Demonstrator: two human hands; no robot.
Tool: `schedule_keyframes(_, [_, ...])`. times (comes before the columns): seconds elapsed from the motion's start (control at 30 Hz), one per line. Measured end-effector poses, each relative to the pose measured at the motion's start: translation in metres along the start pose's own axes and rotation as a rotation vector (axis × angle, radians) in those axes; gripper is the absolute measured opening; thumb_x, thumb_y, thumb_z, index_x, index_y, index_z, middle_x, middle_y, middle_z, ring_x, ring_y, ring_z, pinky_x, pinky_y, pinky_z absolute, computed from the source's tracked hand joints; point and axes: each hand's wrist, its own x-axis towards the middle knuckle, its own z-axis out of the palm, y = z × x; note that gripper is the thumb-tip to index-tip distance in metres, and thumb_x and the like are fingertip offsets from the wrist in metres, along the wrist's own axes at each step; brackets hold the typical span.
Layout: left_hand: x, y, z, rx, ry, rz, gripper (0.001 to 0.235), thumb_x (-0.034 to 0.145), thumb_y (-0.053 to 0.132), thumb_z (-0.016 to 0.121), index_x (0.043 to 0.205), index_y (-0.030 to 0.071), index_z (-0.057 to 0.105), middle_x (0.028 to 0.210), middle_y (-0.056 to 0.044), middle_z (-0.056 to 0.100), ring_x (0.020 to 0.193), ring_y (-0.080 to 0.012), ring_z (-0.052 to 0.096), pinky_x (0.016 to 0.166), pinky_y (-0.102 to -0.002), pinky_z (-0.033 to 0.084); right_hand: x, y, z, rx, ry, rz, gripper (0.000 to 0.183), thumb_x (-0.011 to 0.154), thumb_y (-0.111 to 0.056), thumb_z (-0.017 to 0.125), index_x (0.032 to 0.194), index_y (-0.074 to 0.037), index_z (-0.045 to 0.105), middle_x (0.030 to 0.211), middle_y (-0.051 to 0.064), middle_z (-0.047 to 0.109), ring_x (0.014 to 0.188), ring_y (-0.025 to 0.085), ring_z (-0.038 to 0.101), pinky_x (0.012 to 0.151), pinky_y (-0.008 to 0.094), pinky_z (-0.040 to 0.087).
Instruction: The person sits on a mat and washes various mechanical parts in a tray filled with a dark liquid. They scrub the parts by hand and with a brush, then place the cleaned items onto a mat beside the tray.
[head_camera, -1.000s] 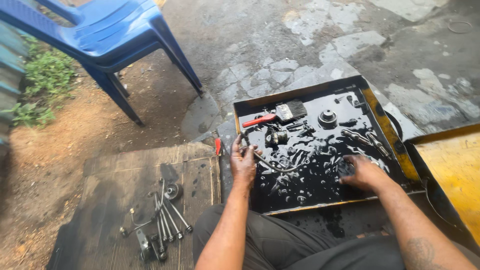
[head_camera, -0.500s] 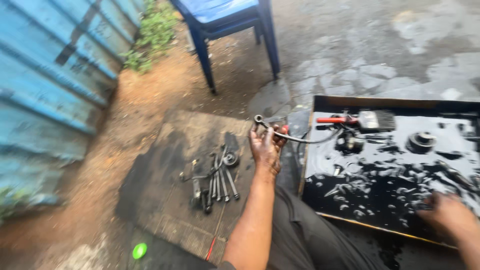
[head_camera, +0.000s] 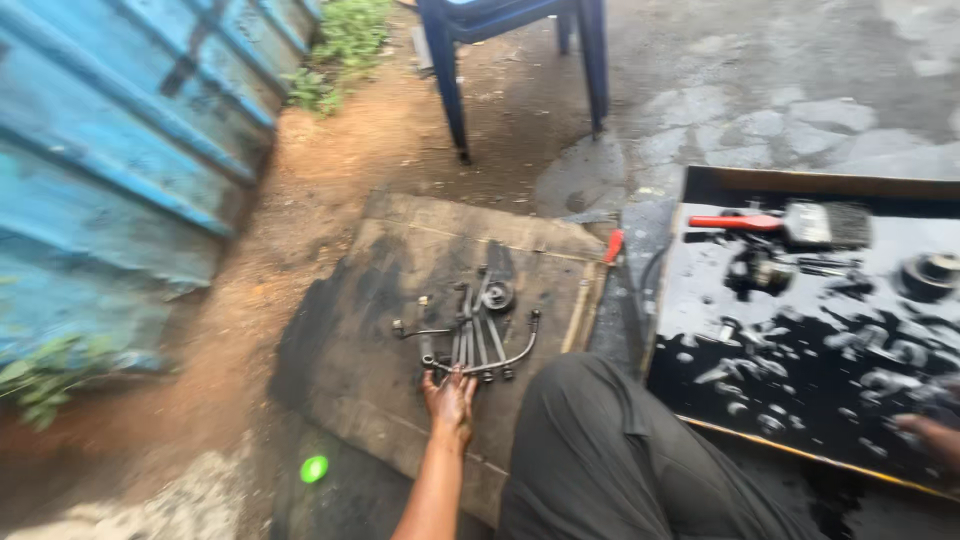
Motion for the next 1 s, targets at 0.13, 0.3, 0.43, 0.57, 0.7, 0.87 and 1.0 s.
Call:
schedule_keyframes(0.13, [-0.032,0.018,0.013,0.568,-0.066,-0.245,0.071,0.090,0.023,0.073,0.151,0.012,0.038,0.124,-0.009,0.066,0.109,-0.0240,0.067,0.094,-0.051,0.054,-0.018,0.020,-0.011,-0.099,-0.156,0.023,0.133,0.057,-0.056,0.096,0.158,-0.010,0.023,0.127,0.021,0.064,0.111,0.036,0.067,0.087,0.045,0.060])
schedule_keyframes(0.3, [-0.086,0.075,0.098,0.842,-0.207,0.418,0.054,0.093,0.021,0.070,0.142,0.004,0.054,0.122,-0.013,0.070,0.106,-0.0227,0.069,0.091,-0.036,0.056,-0.043,-0.015,-0.053,0.029,-0.229,0.009,0.087,0.082,-0.040,0.079,0.156,-0.032,0.034,0.134,0.011,0.065,0.116,0.032,0.070,0.097,0.043,0.060])
schedule_keyframes(0.43, [-0.139,0.021,0.254,0.717,-0.583,0.343,0.051,0.089,0.019,0.074,0.137,0.010,0.059,0.126,-0.012,0.070,0.111,-0.0203,0.068,0.096,-0.033,0.056,-0.041,-0.017,-0.085,0.481,-0.254,-0.050,0.074,0.079,-0.029,0.079,0.148,-0.032,0.051,0.136,0.014,0.066,0.123,0.032,0.066,0.101,0.041,0.055])
schedule_keyframes(0.57, [-0.224,-0.077,0.380,1.372,-0.748,0.376,0.082,0.084,0.046,0.073,0.152,0.016,0.038,0.160,-0.017,0.034,0.146,-0.0382,0.032,0.118,-0.052,0.029,-0.051,-0.001,-0.108,0.850,-0.280,0.080,0.069,0.079,-0.025,0.078,0.143,-0.027,0.054,0.136,0.016,0.066,0.128,0.032,0.062,0.103,0.041,0.049])
schedule_keyframes(0.7, [-0.241,-0.132,0.406,1.750,-0.581,0.293,0.103,0.089,0.070,0.059,0.162,0.018,0.009,0.170,-0.018,0.001,0.157,-0.0403,-0.005,0.122,-0.061,-0.001,-0.045,0.036,-0.097,0.524,-0.174,0.290,0.072,0.083,-0.029,0.077,0.150,-0.024,0.051,0.128,0.019,0.065,0.118,0.035,0.065,0.105,0.043,0.055])
schedule_keyframes(0.87, [-0.235,-0.205,0.401,1.859,-0.923,0.522,0.110,0.085,0.074,0.055,0.165,0.018,0.005,0.172,-0.015,0.003,0.158,-0.0360,0.006,0.127,-0.057,0.001,-0.033,0.062,-0.070,0.404,0.031,0.403,0.083,0.082,-0.034,0.079,0.154,-0.017,0.043,0.152,0.022,0.046,0.136,0.041,0.051,0.112,0.050,0.044])
schedule_keyframes(1.0, [-0.244,-0.224,0.420,1.812,-1.186,0.771,0.108,0.083,0.077,0.057,0.159,0.021,0.004,0.168,-0.016,-0.001,0.157,-0.0379,0.002,0.120,-0.059,-0.002,-0.026,0.019,-0.108,0.213,-0.257,0.469,0.090,0.086,-0.050,0.077,0.158,-0.026,0.029,0.163,0.011,0.028,0.150,0.042,0.023,0.121,0.061,0.020])
